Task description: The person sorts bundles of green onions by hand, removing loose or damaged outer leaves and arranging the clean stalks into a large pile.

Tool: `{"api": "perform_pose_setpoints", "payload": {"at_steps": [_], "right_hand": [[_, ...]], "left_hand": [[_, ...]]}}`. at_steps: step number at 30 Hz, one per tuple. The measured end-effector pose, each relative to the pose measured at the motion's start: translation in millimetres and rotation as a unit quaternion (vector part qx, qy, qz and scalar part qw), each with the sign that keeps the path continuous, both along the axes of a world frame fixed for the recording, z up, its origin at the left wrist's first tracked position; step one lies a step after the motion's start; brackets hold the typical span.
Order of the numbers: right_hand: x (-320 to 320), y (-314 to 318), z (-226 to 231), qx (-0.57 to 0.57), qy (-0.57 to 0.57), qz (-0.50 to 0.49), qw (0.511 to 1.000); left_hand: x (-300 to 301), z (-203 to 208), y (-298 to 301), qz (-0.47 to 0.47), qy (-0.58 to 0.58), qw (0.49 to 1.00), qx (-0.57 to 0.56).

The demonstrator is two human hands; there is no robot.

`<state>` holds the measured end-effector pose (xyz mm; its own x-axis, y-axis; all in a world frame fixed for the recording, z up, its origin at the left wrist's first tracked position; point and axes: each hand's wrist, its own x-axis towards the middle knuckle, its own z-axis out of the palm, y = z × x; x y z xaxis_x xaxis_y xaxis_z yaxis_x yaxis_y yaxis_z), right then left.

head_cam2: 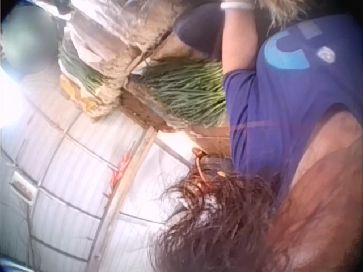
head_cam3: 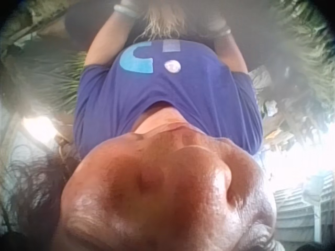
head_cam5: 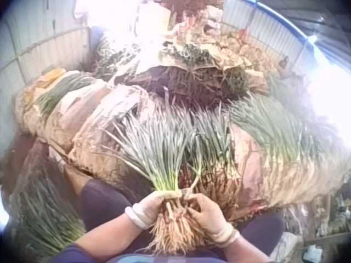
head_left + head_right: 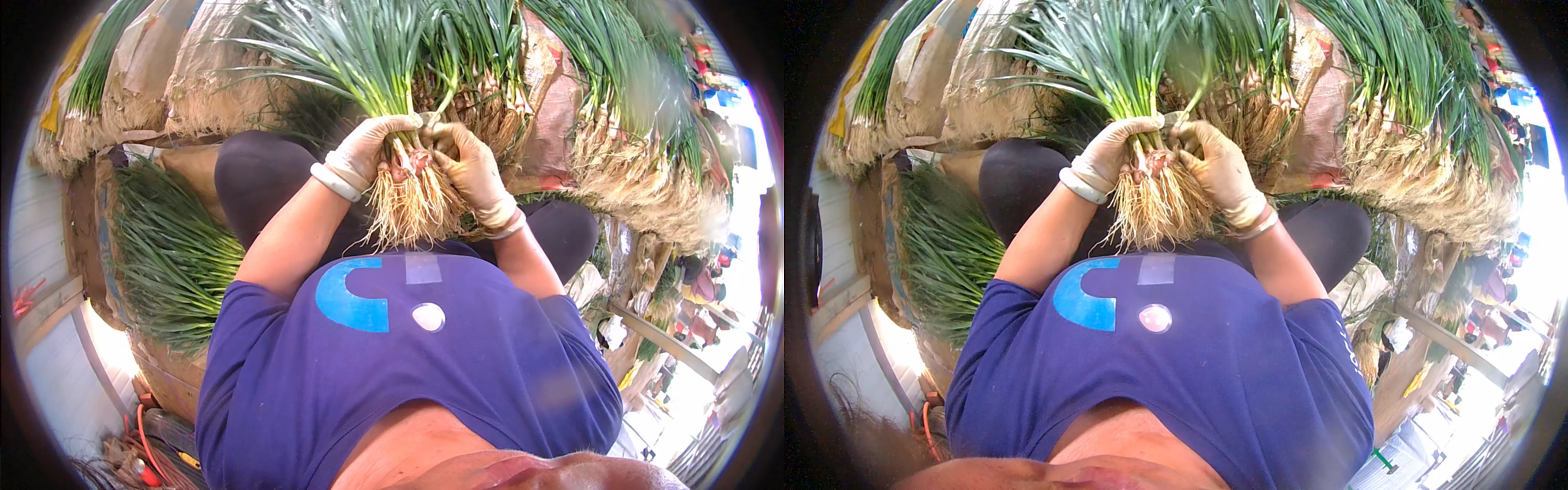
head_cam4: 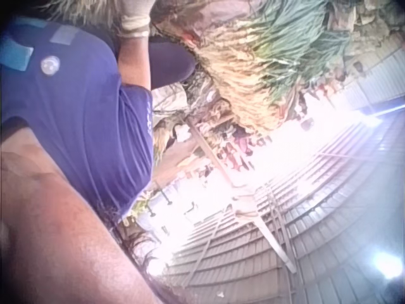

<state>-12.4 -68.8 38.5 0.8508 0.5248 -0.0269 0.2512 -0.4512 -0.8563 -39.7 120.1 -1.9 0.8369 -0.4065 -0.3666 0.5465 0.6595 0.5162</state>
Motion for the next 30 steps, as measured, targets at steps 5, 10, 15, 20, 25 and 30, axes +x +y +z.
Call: {"api": "perform_pose_setpoints", "payload": {"at_steps": [5, 10, 15, 20, 25, 30], "right_hand": [[45.3, -7.5, -4.5, -0.032, -0.066, -0.09, 0.993], [39.7, 12.6, -32.2, 0.122, 0.224, -0.04, 0.966], [58.5, -34.6, -73.3, -0.32, -0.175, -0.032, 0.93], [74.9, -1.4, -36.4, 0.181, 0.301, -0.142, 0.925], [52.4, 36.2, -19.6, -0.185, 0.023, -0.064, 0.98], [56.1, 25.4, -48.1, 0.119, 0.108, -0.057, 0.985]], "left_hand": [[-2.5, 6.4, -0.4, -0.038, -0.033, 0.998, -0.046], [-4.8, 10.0, 2.0, -0.017, 0.01, 1.0, 0.005], [-4.9, 14.2, 4.6, -0.038, -0.014, 0.999, -0.029], [-1.8, -0.8, -7.4, -0.055, 0.014, 0.998, -0.013], [-1.6, -10.7, -7.5, 0.039, 0.064, 0.997, 0.018], [1.7, -7.3, -0.9, -0.033, 0.006, 0.999, -0.024]]}}
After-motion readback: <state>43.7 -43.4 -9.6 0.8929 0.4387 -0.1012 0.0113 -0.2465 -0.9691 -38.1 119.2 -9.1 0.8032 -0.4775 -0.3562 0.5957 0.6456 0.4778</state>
